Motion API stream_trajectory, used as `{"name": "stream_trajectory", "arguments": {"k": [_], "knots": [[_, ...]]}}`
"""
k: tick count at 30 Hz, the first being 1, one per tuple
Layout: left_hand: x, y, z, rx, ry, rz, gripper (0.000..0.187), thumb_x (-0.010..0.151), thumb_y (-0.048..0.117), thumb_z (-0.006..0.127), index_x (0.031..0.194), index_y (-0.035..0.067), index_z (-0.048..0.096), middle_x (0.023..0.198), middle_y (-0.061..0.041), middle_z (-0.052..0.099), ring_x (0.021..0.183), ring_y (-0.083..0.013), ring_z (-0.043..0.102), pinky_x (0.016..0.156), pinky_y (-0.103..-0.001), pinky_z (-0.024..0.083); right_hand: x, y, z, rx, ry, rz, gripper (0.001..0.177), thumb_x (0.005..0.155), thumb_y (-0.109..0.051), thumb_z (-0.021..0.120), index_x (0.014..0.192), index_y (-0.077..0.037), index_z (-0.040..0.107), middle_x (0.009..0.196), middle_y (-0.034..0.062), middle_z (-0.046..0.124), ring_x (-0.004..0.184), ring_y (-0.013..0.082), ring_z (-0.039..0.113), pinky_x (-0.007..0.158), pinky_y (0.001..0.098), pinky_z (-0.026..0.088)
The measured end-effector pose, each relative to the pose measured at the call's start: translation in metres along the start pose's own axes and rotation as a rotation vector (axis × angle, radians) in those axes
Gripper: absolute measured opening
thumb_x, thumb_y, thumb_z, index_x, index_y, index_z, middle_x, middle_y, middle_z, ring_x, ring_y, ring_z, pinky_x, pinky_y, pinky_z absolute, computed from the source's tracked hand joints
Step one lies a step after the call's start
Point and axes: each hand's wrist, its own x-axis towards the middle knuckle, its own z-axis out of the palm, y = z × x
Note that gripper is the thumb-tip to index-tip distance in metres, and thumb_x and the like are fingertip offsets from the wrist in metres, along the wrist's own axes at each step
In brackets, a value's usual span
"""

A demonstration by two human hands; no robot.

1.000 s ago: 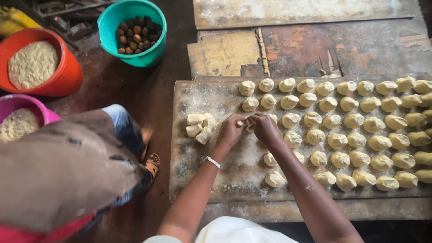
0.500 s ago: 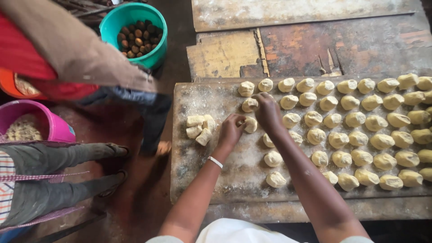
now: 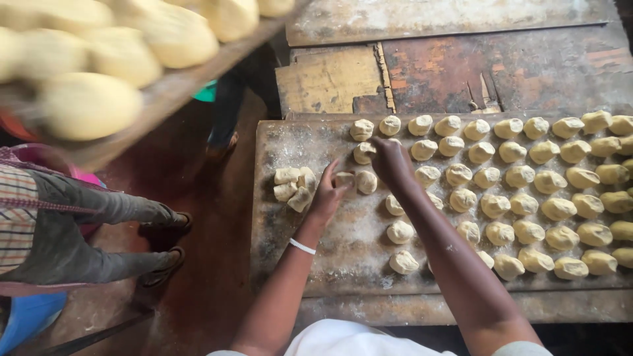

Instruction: The person shapes dough into small uniform pieces by hand on a floured wooden table. They repeatedly pick up dough portions, roll and pinch them into rounded shapes, and place them in neat rows. A coworker occasionally moves nearby, but the camera wearer performs the shaping throughout.

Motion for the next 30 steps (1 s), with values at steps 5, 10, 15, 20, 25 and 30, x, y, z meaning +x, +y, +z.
{"name": "stream_trajectory", "arguments": {"k": [5,10,15,20,25,30], "knots": [[-0.021,0.008,-0.001,-0.026,-0.243,-0.116,0.109,0.082,-0.013,0.061,0.163,0.015,-0.005,0.146,-0.028,0.047,0.122,-0.0313,0.059,0.1,-0.036,0.057,-0.053,-0.009,-0.019,0.284,-0.429,-0.184,0.034,0.095,-0.012,0.065,0.128,-0.019,0.069,0.131,0.0028,0.071,0.107,0.0244,0.074,0.093,0.0366,0.06],[-0.044,0.025,0.014,0.187,-0.442,-0.199,0.116,0.079,-0.01,0.067,0.157,0.022,-0.013,0.148,-0.016,0.036,0.115,-0.0319,0.061,0.093,-0.041,0.06,-0.113,0.003,-0.032,0.408,-0.591,-0.119,0.04,0.09,-0.017,0.071,0.129,-0.022,0.067,0.133,0.0002,0.07,0.12,0.0214,0.069,0.104,0.0341,0.057],[-0.047,0.034,0.02,0.57,-0.314,-0.158,0.075,0.092,0.014,0.065,0.16,0.012,0.034,0.15,-0.014,0.051,0.115,-0.0277,0.066,0.095,-0.041,0.062,-0.147,0.021,-0.026,0.561,-0.35,0.278,0.035,0.082,-0.014,0.075,0.117,-0.017,0.074,0.128,0.0003,0.071,0.119,0.0215,0.071,0.098,0.0373,0.065],[-0.019,0.014,0.031,1.151,-0.073,0.454,0.073,0.083,0.02,0.082,0.145,0.004,0.047,0.139,-0.02,0.053,0.127,-0.0356,0.053,0.11,-0.046,0.044,-0.163,0.038,-0.025,0.506,-0.027,0.134,0.031,0.084,-0.016,0.079,0.115,-0.012,0.075,0.125,0.0058,0.073,0.117,0.022,0.07,0.1,0.0359,0.06],[0.001,-0.019,0.045,1.136,-0.031,0.663,0.05,0.085,0.009,0.078,0.132,0.004,0.063,0.136,-0.017,0.06,0.13,-0.0358,0.055,0.112,-0.043,0.048,-0.159,0.028,-0.019,0.378,0.044,0.116,0.029,0.087,-0.016,0.078,0.115,-0.012,0.074,0.125,0.0058,0.072,0.109,0.0218,0.072,0.094,0.0343,0.063],[0.007,-0.025,0.038,1.027,-0.024,0.644,0.04,0.088,0.001,0.073,0.128,0.003,0.069,0.131,-0.015,0.064,0.125,-0.0318,0.061,0.111,-0.04,0.052,-0.149,0.013,0.008,0.252,0.063,0.045,0.026,0.089,-0.012,0.075,0.115,-0.012,0.073,0.127,0.0056,0.071,0.102,0.0239,0.073,0.087,0.0352,0.065]]}}
